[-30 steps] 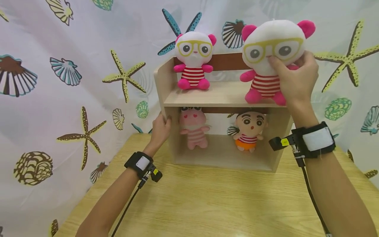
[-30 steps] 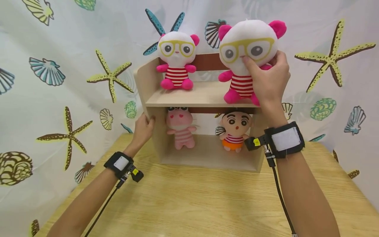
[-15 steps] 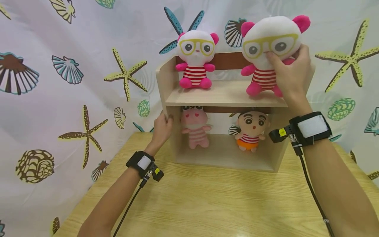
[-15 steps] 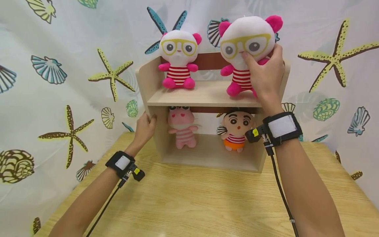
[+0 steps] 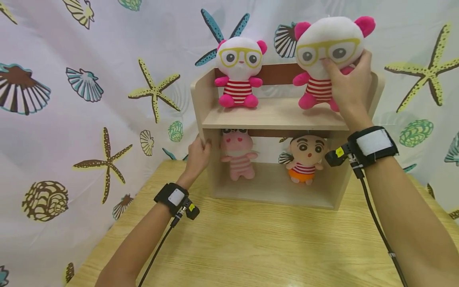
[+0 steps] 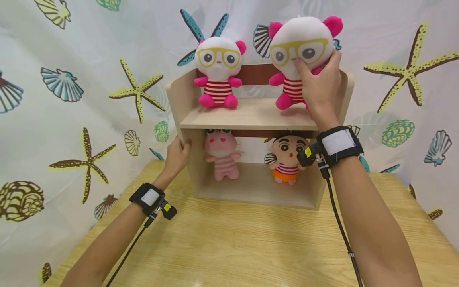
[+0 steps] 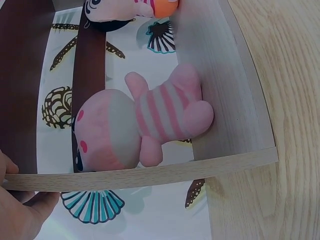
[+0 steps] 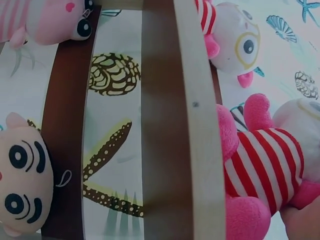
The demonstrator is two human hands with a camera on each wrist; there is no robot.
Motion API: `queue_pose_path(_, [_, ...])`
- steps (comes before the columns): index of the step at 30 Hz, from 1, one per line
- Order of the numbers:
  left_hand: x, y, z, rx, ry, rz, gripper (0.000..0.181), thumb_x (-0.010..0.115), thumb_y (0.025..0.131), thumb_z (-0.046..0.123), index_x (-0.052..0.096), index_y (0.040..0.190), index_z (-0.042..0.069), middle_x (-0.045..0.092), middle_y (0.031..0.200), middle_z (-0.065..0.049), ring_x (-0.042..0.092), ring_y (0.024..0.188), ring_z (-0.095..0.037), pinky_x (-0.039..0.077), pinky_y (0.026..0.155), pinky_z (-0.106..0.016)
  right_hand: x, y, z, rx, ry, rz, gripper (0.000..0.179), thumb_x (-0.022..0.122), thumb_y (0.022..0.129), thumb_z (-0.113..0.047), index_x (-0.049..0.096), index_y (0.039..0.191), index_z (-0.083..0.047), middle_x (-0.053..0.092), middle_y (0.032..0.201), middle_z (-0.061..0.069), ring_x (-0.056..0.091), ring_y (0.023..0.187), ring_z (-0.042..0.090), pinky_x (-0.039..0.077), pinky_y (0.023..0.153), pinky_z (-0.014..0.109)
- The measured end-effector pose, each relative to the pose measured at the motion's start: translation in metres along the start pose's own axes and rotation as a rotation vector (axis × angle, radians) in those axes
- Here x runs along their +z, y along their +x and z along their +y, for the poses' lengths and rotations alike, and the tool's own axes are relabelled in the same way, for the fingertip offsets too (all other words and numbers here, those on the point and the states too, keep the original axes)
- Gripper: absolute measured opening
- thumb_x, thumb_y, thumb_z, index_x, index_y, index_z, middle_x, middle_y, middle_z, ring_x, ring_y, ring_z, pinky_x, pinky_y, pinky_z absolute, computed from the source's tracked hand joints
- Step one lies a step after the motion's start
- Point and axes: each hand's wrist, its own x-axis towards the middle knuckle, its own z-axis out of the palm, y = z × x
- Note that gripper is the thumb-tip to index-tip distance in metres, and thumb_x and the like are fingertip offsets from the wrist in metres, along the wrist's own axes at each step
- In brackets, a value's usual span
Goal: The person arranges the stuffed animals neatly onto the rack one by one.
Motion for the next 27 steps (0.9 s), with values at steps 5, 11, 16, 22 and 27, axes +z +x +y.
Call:
queue_pose_path(5, [0.002, -0.002, -0.002, 0.0, -0.005, -0.003, 0.029, 0.051, 0.1, 0.013, 0.057, 0.119, -0.01, 0.066, 0.111, -0.029, 0.067, 0.1, -0.038, 0.054, 0.079, -0.052, 0.003, 0.004, 0.007, 0.025, -0.022, -0.012, 0.066, 0.067, 0.096, -0.033, 0.03, 0.149, -0.02, 0.044, 0.148, -0.001, 0.043, 0.132, 0.009, 0.033, 0.109, 0.026])
queue_pose_path(11, [0.006, -0.001, -0.004, -0.005, -0.017, -0.007, 0.029, 0.051, 0.101, 0.012, 0.057, 0.12, -0.009, 0.067, 0.108, -0.028, 0.067, 0.093, -0.036, 0.054, 0.075, -0.05, 0.004, 0.008, 0.015, 0.061, 0.024, -0.009, 0.067, 0.067, 0.095, -0.032, 0.029, 0.149, -0.019, 0.043, 0.149, -0.002, 0.041, 0.134, 0.008, 0.03, 0.11, 0.024])
queue_pose_path(16, [0.007, -0.001, -0.003, -0.005, -0.031, -0.021, 0.031, 0.049, 0.101, 0.013, 0.056, 0.122, -0.009, 0.067, 0.109, -0.028, 0.067, 0.093, -0.035, 0.055, 0.074, -0.049, 0.003, 0.01, 0.022, 0.091, 0.026, -0.014, 0.068, 0.067, 0.095, -0.033, 0.029, 0.149, -0.019, 0.042, 0.149, -0.002, 0.039, 0.134, 0.007, 0.029, 0.11, 0.022])
queue_pose_path(22, [0.005, -0.001, -0.002, -0.012, -0.039, -0.019, 0.032, 0.049, 0.101, 0.014, 0.055, 0.123, -0.009, 0.066, 0.113, -0.028, 0.068, 0.099, -0.038, 0.055, 0.077, -0.05, 0.0, 0.014, 0.027, 0.117, 0.029, -0.033, 0.069, 0.068, 0.094, -0.037, 0.029, 0.148, -0.02, 0.04, 0.149, -0.003, 0.038, 0.134, 0.007, 0.027, 0.11, 0.02])
queue_pose_path(27, [0.002, 0.0, -0.002, -0.013, -0.035, -0.007, 0.032, 0.05, 0.101, 0.014, 0.055, 0.123, -0.009, 0.065, 0.114, -0.029, 0.067, 0.101, -0.038, 0.054, 0.081, -0.051, -0.002, 0.015, 0.028, 0.132, 0.018, -0.069, 0.07, 0.068, 0.094, -0.04, 0.029, 0.149, -0.02, 0.039, 0.15, -0.003, 0.037, 0.135, 0.007, 0.026, 0.11, 0.02])
